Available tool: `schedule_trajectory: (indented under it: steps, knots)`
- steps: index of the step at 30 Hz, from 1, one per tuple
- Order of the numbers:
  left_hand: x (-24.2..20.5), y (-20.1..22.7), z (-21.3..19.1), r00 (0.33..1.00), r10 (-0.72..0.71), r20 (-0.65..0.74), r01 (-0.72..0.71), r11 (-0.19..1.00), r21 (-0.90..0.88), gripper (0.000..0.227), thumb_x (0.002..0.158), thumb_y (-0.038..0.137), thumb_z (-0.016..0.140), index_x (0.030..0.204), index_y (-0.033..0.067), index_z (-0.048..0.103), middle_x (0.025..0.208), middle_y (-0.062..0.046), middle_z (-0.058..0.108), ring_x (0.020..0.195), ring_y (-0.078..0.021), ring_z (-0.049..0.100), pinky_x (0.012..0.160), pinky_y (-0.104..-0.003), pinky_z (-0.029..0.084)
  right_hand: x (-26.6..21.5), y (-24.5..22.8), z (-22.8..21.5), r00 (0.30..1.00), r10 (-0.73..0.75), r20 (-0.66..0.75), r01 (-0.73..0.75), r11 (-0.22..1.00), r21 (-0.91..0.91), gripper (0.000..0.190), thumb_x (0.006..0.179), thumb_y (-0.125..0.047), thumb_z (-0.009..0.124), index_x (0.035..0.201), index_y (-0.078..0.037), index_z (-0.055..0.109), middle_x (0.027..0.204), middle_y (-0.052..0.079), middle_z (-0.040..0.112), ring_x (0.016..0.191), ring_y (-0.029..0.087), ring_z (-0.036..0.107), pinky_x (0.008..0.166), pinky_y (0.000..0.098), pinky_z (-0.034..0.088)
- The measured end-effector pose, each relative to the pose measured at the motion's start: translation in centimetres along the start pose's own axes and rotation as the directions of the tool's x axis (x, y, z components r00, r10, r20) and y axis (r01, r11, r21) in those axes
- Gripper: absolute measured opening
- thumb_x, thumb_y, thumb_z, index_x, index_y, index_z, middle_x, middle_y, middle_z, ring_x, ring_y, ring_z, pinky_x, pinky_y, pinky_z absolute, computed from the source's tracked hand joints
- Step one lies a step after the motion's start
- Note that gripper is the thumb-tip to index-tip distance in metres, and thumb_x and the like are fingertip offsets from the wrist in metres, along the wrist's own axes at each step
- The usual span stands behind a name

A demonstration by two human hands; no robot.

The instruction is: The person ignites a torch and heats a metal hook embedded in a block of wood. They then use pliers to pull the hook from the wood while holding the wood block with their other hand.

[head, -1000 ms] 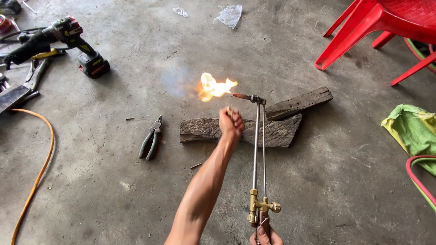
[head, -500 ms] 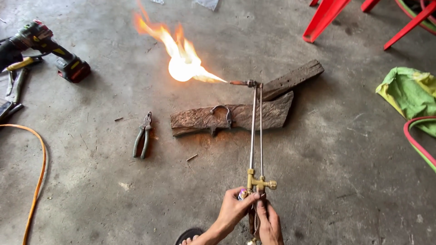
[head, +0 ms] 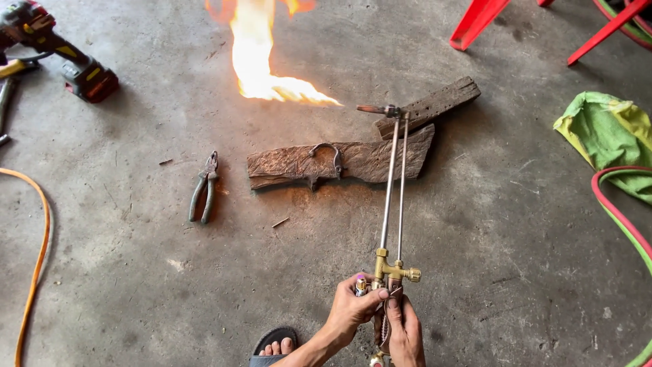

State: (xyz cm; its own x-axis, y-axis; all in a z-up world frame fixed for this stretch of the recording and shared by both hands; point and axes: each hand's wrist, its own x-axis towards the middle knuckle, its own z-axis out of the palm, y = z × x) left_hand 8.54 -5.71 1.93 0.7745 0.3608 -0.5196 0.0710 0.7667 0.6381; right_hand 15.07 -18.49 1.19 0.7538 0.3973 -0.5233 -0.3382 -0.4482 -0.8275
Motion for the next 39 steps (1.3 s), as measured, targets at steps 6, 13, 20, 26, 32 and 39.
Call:
schedule_trajectory:
  steps: [6, 13, 20, 26, 32, 39]
  knots:
    - [0.3, -1.9, -0.3, 0.999, 0.035, -0.033, -0.037, 0.997, -0.074, 0.026, 0.089, 0.025, 0.083, 0.095, 0.0048, 0.069, 0.065, -0.002, 0.059, 0.049, -0.0101, 0.047, 0.042, -0.024, 0.036, -0.1, 0.2, -0.4, 0.997, 0.01, -0.076, -0.022, 0.987, -0.16, 0.055, 0.093, -0.048, 0.049, 0.133, -0.016, 0.068, 0.111, 0.009, 0.082, 0.101, 0.022, 0.075, 0.083, 0.0343, 0.056]
    - [0.5, -2.7, -0.4, 1.0, -0.004, -0.017, 0.003, 0.995, -0.102, 0.032, 0.089, 0.033, 0.081, 0.099, 0.0033, 0.073, 0.059, 0.0, 0.055, 0.045, -0.0085, 0.042, 0.041, -0.023, 0.031, 0.0, 0.5, -0.7, 0.995, 0.024, -0.098, -0.042, 0.981, -0.187, 0.06, 0.09, -0.053, 0.048, 0.134, -0.016, 0.067, 0.116, 0.009, 0.082, 0.108, 0.024, 0.075, 0.089, 0.0348, 0.055]
    - [-0.2, -2.1, 0.6, 0.997, 0.026, -0.077, -0.038, 0.987, -0.153, 0.03, 0.082, 0.018, 0.09, 0.093, 0.005, 0.065, 0.059, -0.002, 0.054, 0.046, -0.0104, 0.046, 0.038, -0.024, 0.031, 0.2, 1.8, -0.8, 0.991, -0.073, -0.112, 0.057, 0.989, -0.138, 0.051, 0.093, -0.046, 0.052, 0.129, -0.014, 0.07, 0.106, 0.01, 0.082, 0.097, 0.02, 0.074, 0.08, 0.0319, 0.054]
    - [0.1, -2.7, 0.4, 0.996, 0.079, -0.035, -0.084, 0.986, -0.142, 0.028, 0.086, 0.022, 0.086, 0.091, 0.0045, 0.065, 0.055, -0.001, 0.049, 0.044, -0.009, 0.04, 0.039, -0.024, 0.026, 0.2, 1.8, -0.9, 0.991, -0.067, -0.117, 0.05, 0.988, -0.144, 0.049, 0.093, -0.046, 0.053, 0.126, -0.015, 0.071, 0.095, 0.009, 0.081, 0.085, 0.02, 0.073, 0.072, 0.0319, 0.053]
    - [0.7, -0.7, 0.4, 1.0, 0.031, -0.007, -0.031, 0.989, -0.145, 0.028, 0.086, 0.021, 0.086, 0.094, 0.0045, 0.066, 0.061, -0.003, 0.056, 0.045, -0.0091, 0.043, 0.039, -0.023, 0.028, 0.1, 1.6, -1.0, 0.99, -0.054, -0.131, 0.027, 0.98, -0.197, 0.05, 0.093, -0.048, 0.052, 0.128, -0.017, 0.071, 0.086, 0.009, 0.077, 0.073, 0.021, 0.071, 0.065, 0.0334, 0.052]
    - [5.6, 4.7, -0.2, 0.982, -0.059, 0.18, 0.003, 0.955, 0.296, 0.049, 0.09, 0.034, 0.074, 0.132, 0.0112, 0.065, 0.088, -0.003, 0.071, 0.052, -0.0039, 0.044, 0.046, -0.02, 0.032, 0.6, 5.6, -1.7, 0.972, -0.223, -0.074, 0.177, 0.903, -0.391, 0.032, 0.097, -0.044, 0.051, 0.099, -0.014, 0.061, 0.06, 0.001, 0.072, 0.043, 0.02, 0.067, 0.043, 0.0359, 0.051]
